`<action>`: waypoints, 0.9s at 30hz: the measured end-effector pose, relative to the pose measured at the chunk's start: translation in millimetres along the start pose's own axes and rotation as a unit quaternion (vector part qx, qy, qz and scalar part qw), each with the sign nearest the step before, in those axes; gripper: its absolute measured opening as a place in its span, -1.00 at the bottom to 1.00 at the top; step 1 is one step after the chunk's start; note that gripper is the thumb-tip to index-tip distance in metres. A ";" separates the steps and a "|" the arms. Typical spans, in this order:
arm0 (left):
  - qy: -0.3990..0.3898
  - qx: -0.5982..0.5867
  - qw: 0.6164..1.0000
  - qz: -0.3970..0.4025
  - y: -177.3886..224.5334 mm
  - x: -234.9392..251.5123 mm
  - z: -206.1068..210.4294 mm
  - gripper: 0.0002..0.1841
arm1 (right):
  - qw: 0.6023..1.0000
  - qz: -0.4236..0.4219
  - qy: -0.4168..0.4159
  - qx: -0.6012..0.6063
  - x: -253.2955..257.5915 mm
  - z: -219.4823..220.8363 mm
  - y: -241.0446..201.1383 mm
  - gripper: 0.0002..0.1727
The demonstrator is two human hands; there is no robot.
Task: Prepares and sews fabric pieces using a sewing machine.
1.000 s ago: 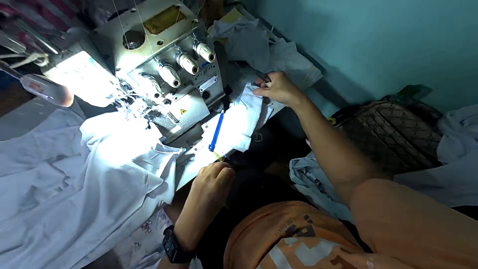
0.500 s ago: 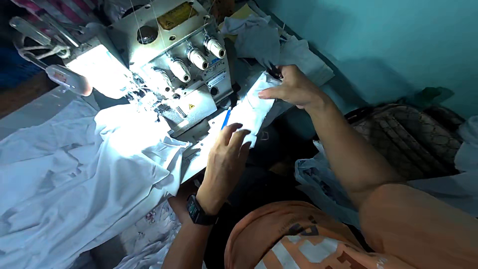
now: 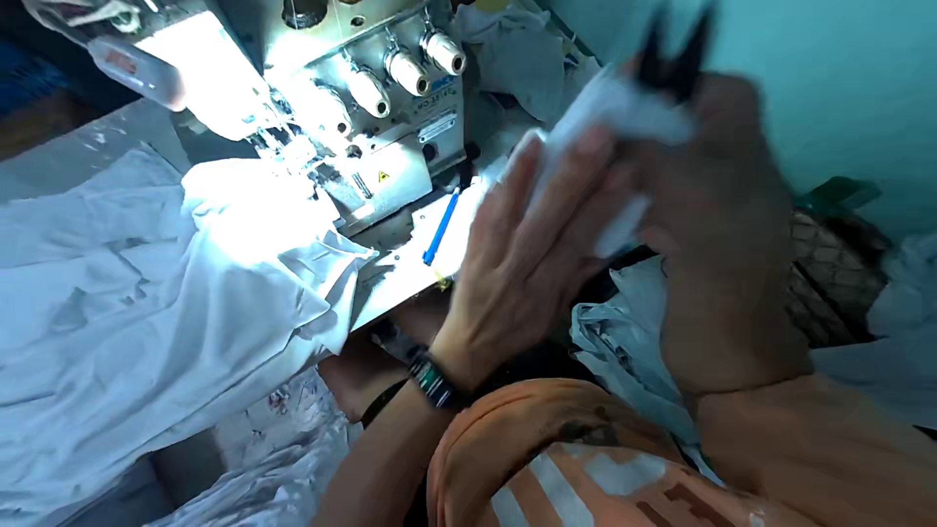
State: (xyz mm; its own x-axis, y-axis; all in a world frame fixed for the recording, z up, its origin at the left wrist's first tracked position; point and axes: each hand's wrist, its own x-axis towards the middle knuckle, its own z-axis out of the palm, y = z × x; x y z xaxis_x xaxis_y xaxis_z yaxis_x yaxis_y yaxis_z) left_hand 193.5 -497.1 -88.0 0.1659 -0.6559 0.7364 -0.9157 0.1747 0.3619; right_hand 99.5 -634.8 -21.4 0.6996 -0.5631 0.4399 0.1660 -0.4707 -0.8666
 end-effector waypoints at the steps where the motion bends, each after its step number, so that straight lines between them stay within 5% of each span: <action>1: -0.075 0.044 0.996 -0.028 -8.4 -27.1 11.5 -0.45 | 0.999 -0.020 0.028 -0.001 0.2 -4.8 2.4 -0.66; 3: -0.190 0.031 0.977 -0.089 -27.0 -46.7 10.1 -0.60 | 0.995 -0.033 0.056 -0.073 5.9 -17.2 10.0 -0.63; 5: -0.211 0.011 0.969 -0.130 -20.3 -34.3 -17.8 -0.65 | 0.982 0.021 0.006 -0.189 0.9 -18.7 11.6 -0.61; 7: -0.066 -0.008 0.992 -0.107 -2.6 -9.1 -38.7 -0.51 | 0.984 0.046 -0.050 -0.167 -5.6 -2.4 9.4 -0.59; 10: 0.054 -0.061 0.996 0.035 -9.1 -15.8 2.0 -0.44 | 0.984 0.041 -0.159 0.072 -13.3 12.4 18.7 -0.74; 15: -0.185 0.015 0.978 -0.093 -67.7 -70.9 -11.1 -0.56 | 0.966 0.082 -0.126 -0.208 -10.1 -48.1 32.2 -0.64; 21: -0.271 0.081 0.956 -0.077 -98.2 -83.4 -71.6 -0.71 | 0.892 0.248 -0.068 -0.372 -0.1 -123.7 62.2 -0.57; 27: -0.277 0.069 0.949 -0.133 -99.4 -112.9 -100.3 -0.65 | 0.897 0.284 -0.078 -0.329 -21.2 -146.8 86.5 -0.58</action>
State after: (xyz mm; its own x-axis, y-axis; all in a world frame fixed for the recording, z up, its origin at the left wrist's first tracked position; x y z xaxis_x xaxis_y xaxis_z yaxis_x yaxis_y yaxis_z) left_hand 302.5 -366.7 -149.8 0.2149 -0.9553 0.2030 -0.9138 -0.1233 0.3871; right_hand -2.9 -763.3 -71.1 0.6388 -0.7611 -0.1121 -0.6584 -0.4654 -0.5916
